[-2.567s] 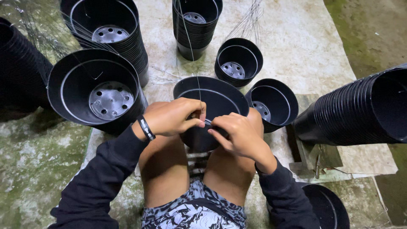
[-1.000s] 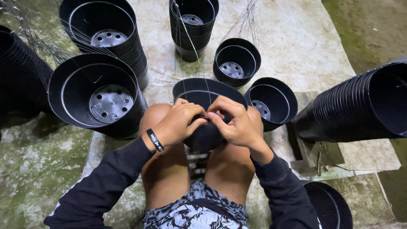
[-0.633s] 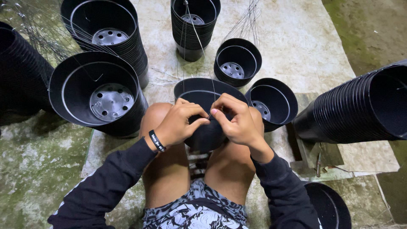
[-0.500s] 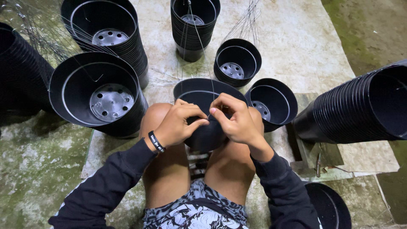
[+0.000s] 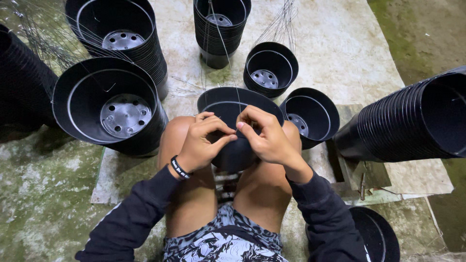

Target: The person sits on the floor and assembles wire hangers into black plastic plant pots. They cut wire pieces with pliers, bend them into loops, and insert them through holes in the pot base, then twist the ends to secure the hanger.

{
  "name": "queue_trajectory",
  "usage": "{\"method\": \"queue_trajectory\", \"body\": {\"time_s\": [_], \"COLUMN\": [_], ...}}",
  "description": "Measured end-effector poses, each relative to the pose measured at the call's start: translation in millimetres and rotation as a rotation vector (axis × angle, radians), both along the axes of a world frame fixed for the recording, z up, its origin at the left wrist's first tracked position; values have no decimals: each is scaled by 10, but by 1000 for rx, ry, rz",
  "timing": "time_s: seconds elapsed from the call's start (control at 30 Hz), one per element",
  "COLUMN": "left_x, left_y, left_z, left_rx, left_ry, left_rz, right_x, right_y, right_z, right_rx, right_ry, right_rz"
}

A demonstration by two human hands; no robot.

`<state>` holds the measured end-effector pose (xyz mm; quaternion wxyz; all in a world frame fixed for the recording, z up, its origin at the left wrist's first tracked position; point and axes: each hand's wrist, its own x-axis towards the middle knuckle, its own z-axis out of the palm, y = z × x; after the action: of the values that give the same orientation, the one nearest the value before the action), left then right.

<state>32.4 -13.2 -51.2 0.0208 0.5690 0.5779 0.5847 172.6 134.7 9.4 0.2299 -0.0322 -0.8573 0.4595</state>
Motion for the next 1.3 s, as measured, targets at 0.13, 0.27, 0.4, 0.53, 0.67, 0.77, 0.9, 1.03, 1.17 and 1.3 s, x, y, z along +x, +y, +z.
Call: {"method": "queue_trajectory", "body": {"time_s": [0.13,0.27,0.4,0.53,0.67,0.77,0.9,1.03,1.17,1.3], "left_x": [75,39,-113,-158,-122,-110,-86,-67,-30,-13], "left_y": [28,49,-38,-54,-39,-11,19,29,11,37], "left_z": [-79,-108,-64,37,157,220,246,252,250,245], "left_rx": [92,264,292,164,-61,-143,-191,-182,-150,-103], "left_ry": [41,282,621,298,53,-31,-103,-99,-72,-36], "left_rz": [69,79,29,-63,-50,-83,-82,-102,-80,-77], "right_x": [-34,-66,-65,-61,-33,-5,139,158,139,200], "right_y": [2,-3,-32,15,-10,-63,-247,-441,-475,-355], "right_z": [-10,-44,-100,-81,14,138,262,251,244,299], "right_rx": [-51,-68,-112,-111,-17,89,372,670,675,521], "right_ry": [-30,-43,9,-14,2,43,16,-38,-35,-191], "right_rz": [-25,-56,-30,-49,-37,-34,-157,-276,-284,-257]}}
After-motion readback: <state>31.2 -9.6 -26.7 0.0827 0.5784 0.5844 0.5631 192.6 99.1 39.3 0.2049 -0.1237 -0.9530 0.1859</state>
